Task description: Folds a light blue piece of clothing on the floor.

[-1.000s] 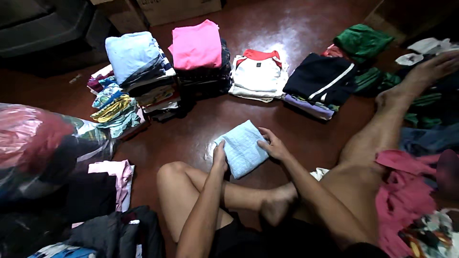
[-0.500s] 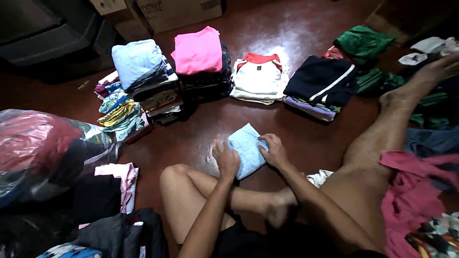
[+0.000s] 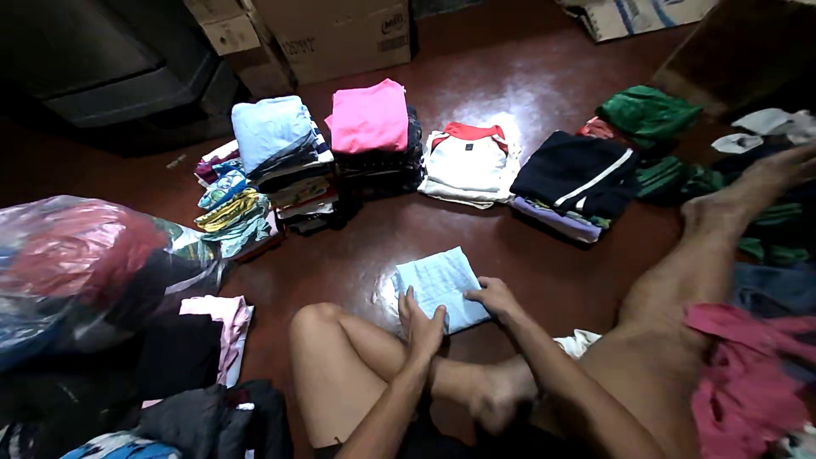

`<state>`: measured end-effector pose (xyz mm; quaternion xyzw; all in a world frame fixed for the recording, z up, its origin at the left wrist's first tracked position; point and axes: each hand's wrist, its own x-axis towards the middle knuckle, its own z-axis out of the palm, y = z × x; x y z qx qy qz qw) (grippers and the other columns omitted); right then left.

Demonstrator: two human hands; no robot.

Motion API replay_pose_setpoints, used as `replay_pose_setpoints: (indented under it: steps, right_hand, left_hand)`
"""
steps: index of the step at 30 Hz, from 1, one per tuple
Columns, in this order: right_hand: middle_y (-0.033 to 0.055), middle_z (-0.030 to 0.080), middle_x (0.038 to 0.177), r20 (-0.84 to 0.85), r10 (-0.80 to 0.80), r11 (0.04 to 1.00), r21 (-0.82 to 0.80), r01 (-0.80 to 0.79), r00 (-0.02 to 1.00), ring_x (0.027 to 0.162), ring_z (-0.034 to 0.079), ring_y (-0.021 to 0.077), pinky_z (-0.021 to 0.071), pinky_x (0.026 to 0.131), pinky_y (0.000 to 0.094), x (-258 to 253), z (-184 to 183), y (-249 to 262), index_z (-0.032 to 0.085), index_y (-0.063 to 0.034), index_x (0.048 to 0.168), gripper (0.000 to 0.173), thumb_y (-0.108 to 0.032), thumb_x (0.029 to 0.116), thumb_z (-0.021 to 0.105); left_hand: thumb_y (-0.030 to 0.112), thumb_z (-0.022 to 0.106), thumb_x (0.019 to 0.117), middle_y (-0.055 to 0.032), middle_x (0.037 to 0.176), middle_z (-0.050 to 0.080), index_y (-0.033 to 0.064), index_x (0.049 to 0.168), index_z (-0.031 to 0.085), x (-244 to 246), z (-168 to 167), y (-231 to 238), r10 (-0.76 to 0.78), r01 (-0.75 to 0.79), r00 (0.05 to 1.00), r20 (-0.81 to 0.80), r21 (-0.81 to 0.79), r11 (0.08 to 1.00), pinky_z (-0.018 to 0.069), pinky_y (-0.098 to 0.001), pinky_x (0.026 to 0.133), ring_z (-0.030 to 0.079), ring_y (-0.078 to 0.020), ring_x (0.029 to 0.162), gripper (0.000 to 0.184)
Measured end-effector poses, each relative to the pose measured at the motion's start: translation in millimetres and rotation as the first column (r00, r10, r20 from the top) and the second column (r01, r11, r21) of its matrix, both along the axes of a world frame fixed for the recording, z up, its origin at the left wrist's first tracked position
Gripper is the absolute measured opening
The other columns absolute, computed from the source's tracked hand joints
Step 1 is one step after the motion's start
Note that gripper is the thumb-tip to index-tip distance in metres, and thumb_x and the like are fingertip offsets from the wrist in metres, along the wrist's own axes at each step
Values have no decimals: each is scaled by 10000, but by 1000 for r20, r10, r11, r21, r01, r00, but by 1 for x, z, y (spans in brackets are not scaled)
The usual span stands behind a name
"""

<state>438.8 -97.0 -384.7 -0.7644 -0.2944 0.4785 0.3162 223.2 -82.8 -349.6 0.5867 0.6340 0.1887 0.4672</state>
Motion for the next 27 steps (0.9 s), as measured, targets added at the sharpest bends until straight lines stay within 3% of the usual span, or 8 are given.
replay_pose_setpoints:
  steps: [2, 4, 8, 12, 15, 19, 22, 27]
  right_hand:
    - [131, 752, 971, -147, -48, 996, 64, 58, 988, 864, 742, 271, 625, 784, 507, 4, 3, -4, 730, -81, 1081, 293, -179, 817, 814]
    - [147, 736, 1026, -287, -84, 988, 99, 117, 954, 899, 730, 272, 620, 792, 487, 8, 7, -9, 681, -66, 1169, 337, -158, 856, 766]
    - [144, 728, 1096, -537, -180, 966, 64, 252, 824, 952, 725, 255, 619, 812, 456, 10, 21, -14, 600, -88, 1338, 386, -152, 961, 654]
    - [160, 718, 1110, -709, -249, 937, -5, 349, 660, 976, 719, 259, 611, 836, 462, 9, 20, -19, 549, -79, 1375, 394, -148, 989, 593]
    - [171, 715, 1106, -727, -272, 927, -22, 375, 631, 975, 718, 273, 610, 833, 475, 15, 14, -23, 561, -71, 1347, 381, -154, 978, 604]
    - [117, 698, 1158, -851, -306, 754, 56, 654, 426, 1066, 679, 237, 573, 918, 468, 7, 14, -25, 568, -60, 1301, 417, -374, 1053, 449]
    - [120, 561, 1439, -907, -312, 622, 30, 782, 283, 1282, 575, 252, 500, 1040, 464, -20, 5, -30, 385, -89, 1518, 698, -605, 1050, 342]
    - [166, 655, 1254, -902, -388, 623, -107, 775, 188, 1135, 663, 288, 567, 959, 520, -75, 19, -13, 508, -81, 1388, 429, -306, 1031, 586]
  left_hand:
    - [309, 720, 932, -228, 1527, 436, 69, 1541, 393, -5, 20, -20, 273, -173, 928, 255, -355, 919, 449, -545, 1075, 474, -353, 1363, 731]
    - [316, 675, 964, -144, 1236, 586, 64, 1354, 534, -5, 35, -45, 447, -148, 832, 329, -645, 750, 515, -402, 826, 586, -236, 1029, 486]
    - [413, 603, 1011, -243, 1356, 581, -34, 1424, 425, -1, 40, -56, 625, 80, 668, 404, -874, 480, 540, -471, 1010, 627, -356, 1191, 634]
    - [468, 568, 1027, -185, 1491, 511, 62, 1528, 380, 26, -3, -51, 764, 33, 402, 505, -842, 539, 483, -504, 1101, 557, -345, 1322, 671]
    - [369, 600, 1025, -188, 1444, 550, 78, 1490, 435, 40, -20, -29, 823, -92, 230, 520, -830, 550, 512, -557, 1046, 583, -359, 1282, 572]
    - [339, 501, 1068, -225, 1454, 521, 55, 1517, 366, 42, -1, -10, 837, -104, 162, 523, -834, 541, 544, -538, 1006, 602, -386, 1247, 548]
    - [385, 448, 1086, -247, 1505, 468, 65, 1561, 291, 44, 9, -1, 827, -84, 133, 546, -826, 558, 544, -542, 1020, 592, -421, 1263, 594]
    - [352, 439, 1088, -236, 1522, 457, 49, 1558, 292, 46, 1, -11, 819, -51, 217, 532, -832, 553, 517, -499, 1072, 567, -394, 1308, 578]
